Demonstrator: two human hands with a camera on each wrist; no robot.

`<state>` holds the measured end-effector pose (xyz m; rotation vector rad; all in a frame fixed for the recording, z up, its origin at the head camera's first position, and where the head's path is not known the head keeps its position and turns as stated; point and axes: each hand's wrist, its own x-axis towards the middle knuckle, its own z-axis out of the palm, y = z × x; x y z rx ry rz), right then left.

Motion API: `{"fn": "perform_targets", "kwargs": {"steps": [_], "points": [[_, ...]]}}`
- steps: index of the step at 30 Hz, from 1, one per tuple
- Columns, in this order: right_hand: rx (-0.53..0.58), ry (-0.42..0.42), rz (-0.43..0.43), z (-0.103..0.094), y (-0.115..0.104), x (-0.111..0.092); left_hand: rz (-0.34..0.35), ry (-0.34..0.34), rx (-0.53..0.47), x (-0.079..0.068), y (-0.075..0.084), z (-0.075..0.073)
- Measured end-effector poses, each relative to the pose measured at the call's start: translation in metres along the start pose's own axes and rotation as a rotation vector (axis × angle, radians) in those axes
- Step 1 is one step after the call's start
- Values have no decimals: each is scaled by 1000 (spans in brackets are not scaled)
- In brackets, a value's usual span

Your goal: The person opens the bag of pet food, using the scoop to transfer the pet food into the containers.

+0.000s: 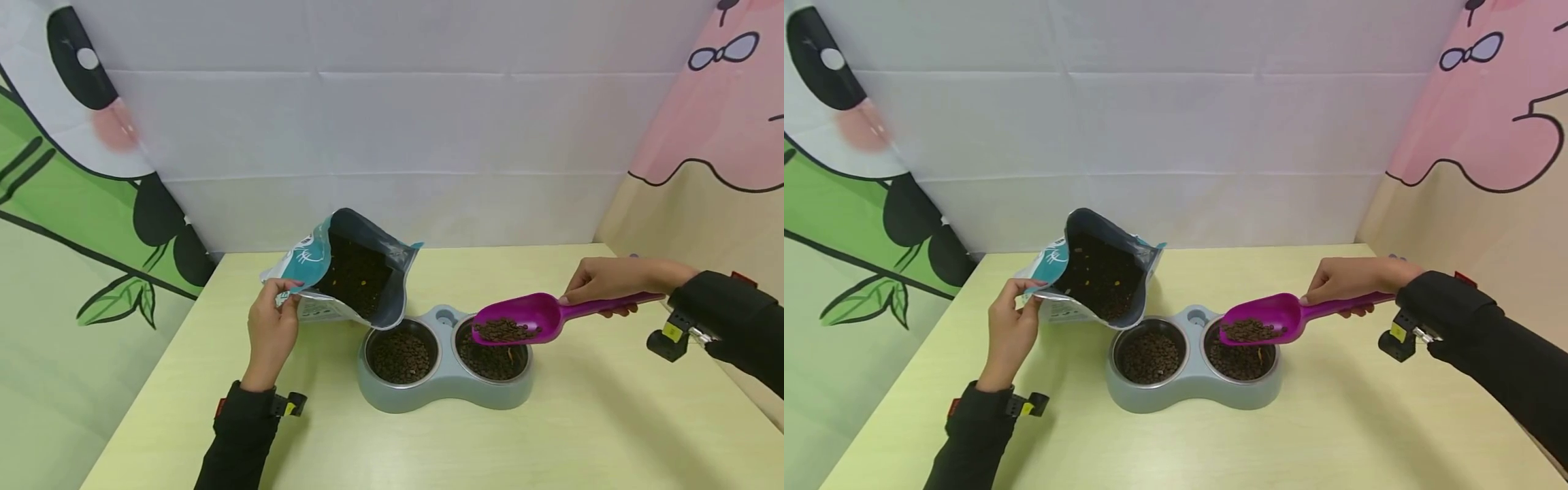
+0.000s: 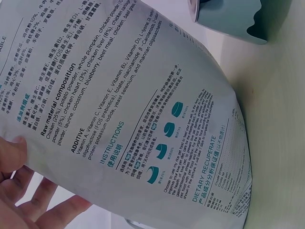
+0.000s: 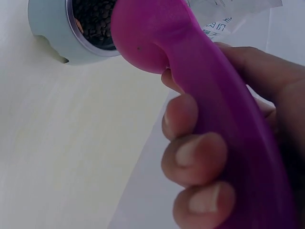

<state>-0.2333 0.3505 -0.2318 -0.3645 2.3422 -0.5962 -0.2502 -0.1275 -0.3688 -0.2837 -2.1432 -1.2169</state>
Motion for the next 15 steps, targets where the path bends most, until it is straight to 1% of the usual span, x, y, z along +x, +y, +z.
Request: {"fn": "perform_targets", "kwargs": {"steps": [4,8,11,15], "points": [[-12,-10,41,-1,-2,-6,10,-3,0,-1,-1,1],[-51,2,69,-5,-6,-13,21,2,-2,1,1,0],[-75,1,80,-7,-8,-14,19,4,-1,2,1,0],[-67,-16,98,-8,-8,-14,11,0,-1,2,-1,1]]}}
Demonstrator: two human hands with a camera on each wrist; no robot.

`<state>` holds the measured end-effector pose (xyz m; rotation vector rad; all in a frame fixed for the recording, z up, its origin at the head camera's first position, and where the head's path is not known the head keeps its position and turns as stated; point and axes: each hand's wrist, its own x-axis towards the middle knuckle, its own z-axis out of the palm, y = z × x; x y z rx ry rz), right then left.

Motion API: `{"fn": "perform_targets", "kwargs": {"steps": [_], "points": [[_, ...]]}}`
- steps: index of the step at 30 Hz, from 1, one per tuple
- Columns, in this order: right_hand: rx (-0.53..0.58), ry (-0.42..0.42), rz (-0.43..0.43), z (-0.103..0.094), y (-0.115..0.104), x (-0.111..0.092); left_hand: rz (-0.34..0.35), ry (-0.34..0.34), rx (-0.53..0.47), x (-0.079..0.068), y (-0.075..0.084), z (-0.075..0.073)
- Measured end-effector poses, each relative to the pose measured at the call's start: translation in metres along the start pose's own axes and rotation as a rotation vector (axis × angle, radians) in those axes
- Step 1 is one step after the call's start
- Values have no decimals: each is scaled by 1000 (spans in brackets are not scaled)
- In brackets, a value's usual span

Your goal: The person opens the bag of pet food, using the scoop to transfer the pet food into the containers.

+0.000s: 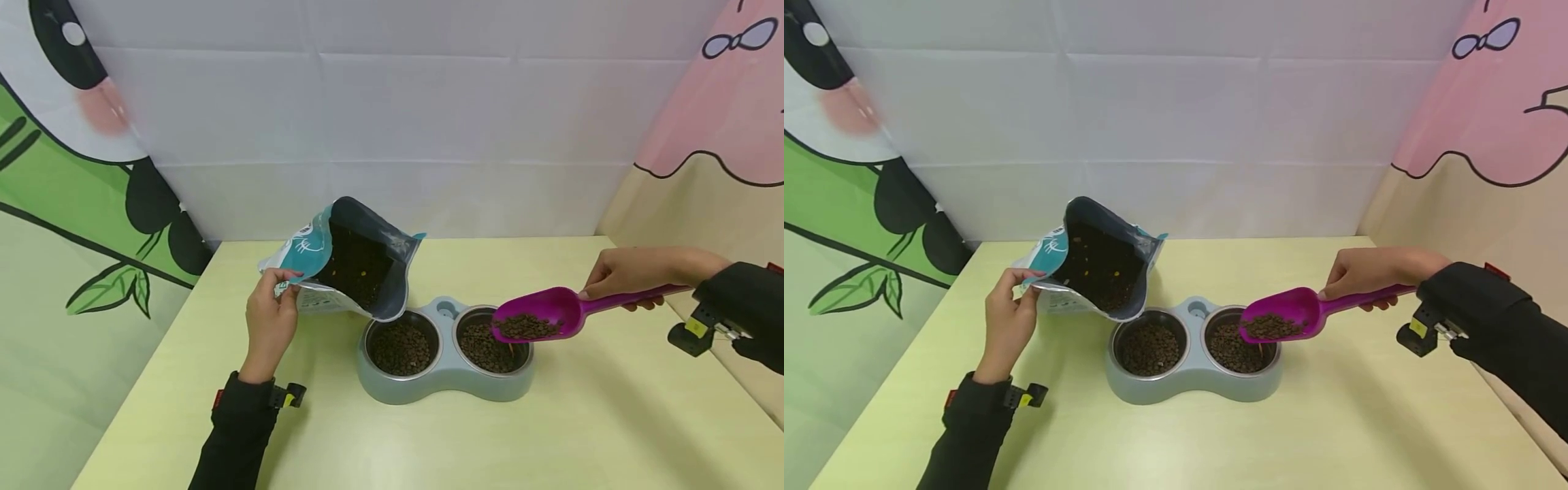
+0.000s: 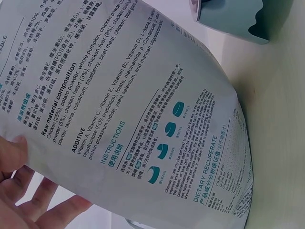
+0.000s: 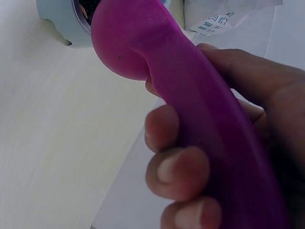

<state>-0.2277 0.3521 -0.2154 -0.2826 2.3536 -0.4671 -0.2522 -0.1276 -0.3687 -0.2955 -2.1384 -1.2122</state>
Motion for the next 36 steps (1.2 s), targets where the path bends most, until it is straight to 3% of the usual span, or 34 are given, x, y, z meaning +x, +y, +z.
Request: {"fn": "perform_targets", "kwargs": {"steps": [14,22,36], "points": [[-133,10,27,-1,-8,3,-12,-6,-16,-5,-1,1],[-220,31,55,-7,-23,2,-3,0,-9,-4,1,0],[-367,88,16,-8,-51,0,5,-3,-10,0,2,-1]]}}
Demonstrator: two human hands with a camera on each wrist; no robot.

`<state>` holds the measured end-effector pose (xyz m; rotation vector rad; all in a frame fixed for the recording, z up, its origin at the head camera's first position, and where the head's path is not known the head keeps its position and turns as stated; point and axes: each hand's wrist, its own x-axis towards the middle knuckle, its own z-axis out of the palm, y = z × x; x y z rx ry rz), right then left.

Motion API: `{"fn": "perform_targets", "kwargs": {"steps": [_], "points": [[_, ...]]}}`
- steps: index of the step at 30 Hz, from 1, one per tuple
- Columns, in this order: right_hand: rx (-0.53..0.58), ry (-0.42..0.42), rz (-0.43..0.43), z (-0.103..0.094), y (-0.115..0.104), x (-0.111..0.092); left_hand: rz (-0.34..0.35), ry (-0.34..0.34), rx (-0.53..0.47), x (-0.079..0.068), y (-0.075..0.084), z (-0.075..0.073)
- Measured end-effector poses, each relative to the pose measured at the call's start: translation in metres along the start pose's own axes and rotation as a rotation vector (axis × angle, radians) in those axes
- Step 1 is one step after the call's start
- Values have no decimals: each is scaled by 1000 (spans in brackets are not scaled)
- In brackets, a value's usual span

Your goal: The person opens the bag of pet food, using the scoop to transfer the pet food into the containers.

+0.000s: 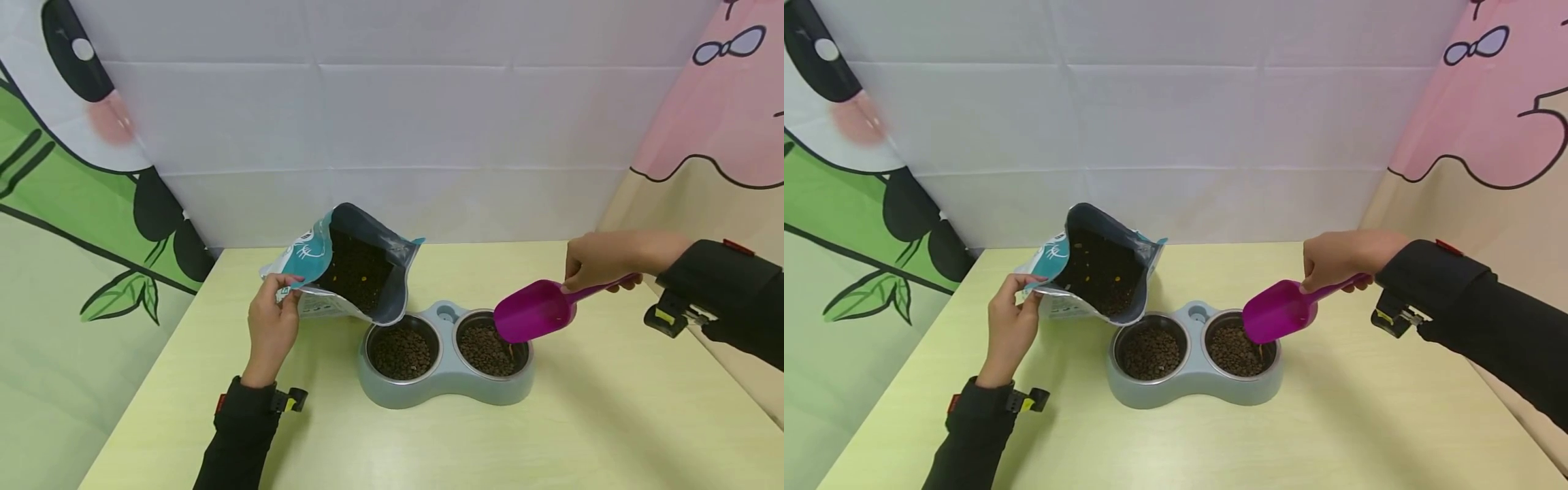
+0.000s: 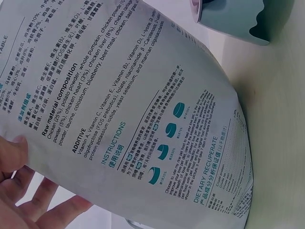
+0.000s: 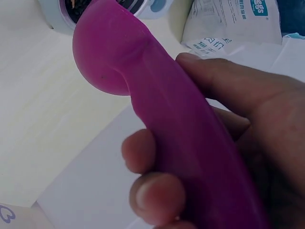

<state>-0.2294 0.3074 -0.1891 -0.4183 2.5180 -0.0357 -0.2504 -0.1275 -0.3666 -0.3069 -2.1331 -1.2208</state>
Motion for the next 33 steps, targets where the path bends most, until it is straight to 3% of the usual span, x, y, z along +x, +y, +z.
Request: {"fn": "perform_targets", "kwargs": {"steps": [9,19,27,33], "points": [[-57,71,27,5,1,-3,24,11,20,0,-2,0],[-4,132,29,17,26,-1,33,8,35,3,-1,-2],[204,201,9,41,49,7,20,5,45,12,-4,-3],[340,271,4,65,66,16,-18,-6,28,27,-6,-6]]}}
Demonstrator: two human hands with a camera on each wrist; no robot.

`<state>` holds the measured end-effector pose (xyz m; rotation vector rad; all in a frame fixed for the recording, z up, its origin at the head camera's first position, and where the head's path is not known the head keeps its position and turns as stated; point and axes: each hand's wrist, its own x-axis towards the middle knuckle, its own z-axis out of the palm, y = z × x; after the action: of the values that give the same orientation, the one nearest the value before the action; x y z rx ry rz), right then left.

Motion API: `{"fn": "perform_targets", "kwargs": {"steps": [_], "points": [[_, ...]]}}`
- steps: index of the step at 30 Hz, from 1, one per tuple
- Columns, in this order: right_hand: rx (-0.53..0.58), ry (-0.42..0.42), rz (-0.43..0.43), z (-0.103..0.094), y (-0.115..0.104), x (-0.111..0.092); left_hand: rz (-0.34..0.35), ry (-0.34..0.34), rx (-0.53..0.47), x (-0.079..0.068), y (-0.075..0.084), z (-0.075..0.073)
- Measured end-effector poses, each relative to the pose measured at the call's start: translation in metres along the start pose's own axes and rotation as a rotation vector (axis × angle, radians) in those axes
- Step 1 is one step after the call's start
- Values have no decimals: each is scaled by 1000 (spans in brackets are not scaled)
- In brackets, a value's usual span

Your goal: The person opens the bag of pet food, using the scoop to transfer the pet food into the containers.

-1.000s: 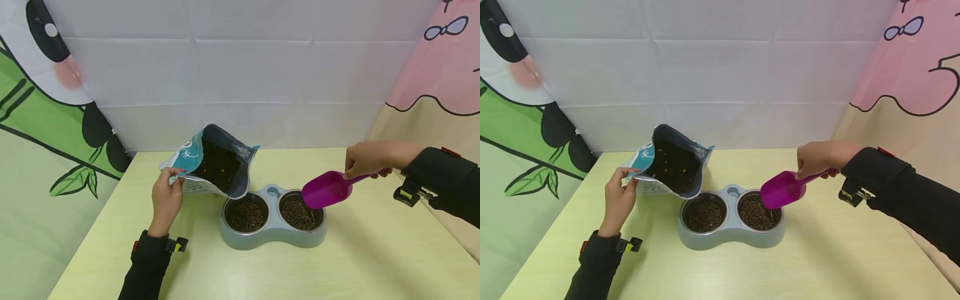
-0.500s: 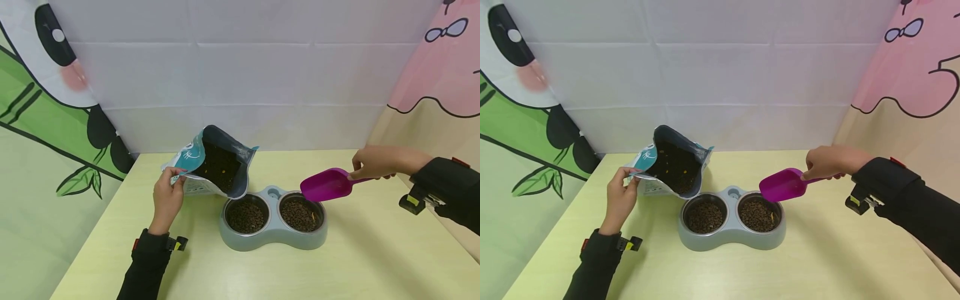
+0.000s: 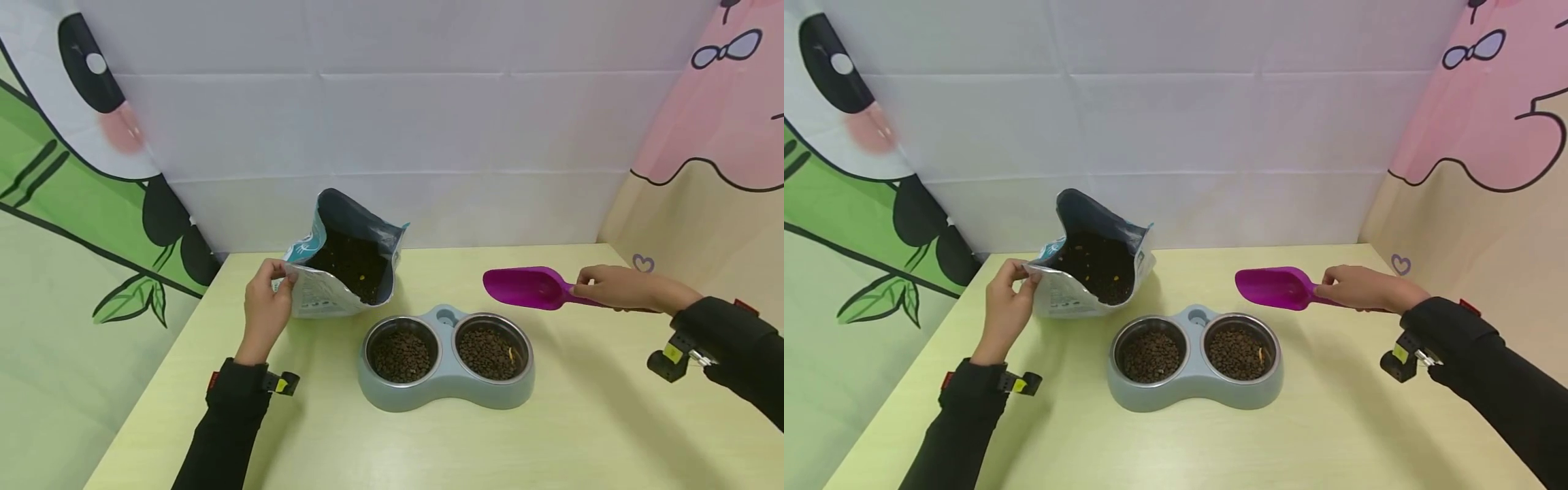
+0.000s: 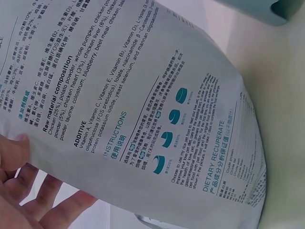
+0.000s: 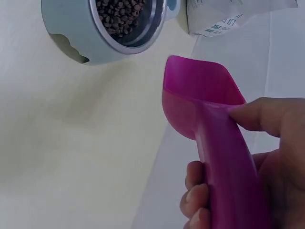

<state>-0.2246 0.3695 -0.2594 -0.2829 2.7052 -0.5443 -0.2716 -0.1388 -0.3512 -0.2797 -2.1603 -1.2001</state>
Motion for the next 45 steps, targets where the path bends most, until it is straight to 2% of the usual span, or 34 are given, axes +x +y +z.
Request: {"fn": "perform_targets", "kwargs": {"steps": [4,10,14,18,21,31,38,45], "points": [[70,32,12,12,12,3,-43,-28,-13,14,-2,-3],[60,93,2,27,26,10,-132,-55,-27,36,-2,-9],[126,121,-4,38,33,12,-208,-58,-39,50,-5,-11],[166,186,-19,50,41,13,-294,-55,-51,60,-8,-11],[149,248,-12,61,46,15,-327,-45,-51,66,-10,-11],[179,373,75,100,57,28,-347,18,-61,75,-16,-9],[131,489,64,121,62,40,-381,11,-65,80,-15,-8],[159,514,84,136,59,47,-415,30,-90,81,-16,-11]]}}
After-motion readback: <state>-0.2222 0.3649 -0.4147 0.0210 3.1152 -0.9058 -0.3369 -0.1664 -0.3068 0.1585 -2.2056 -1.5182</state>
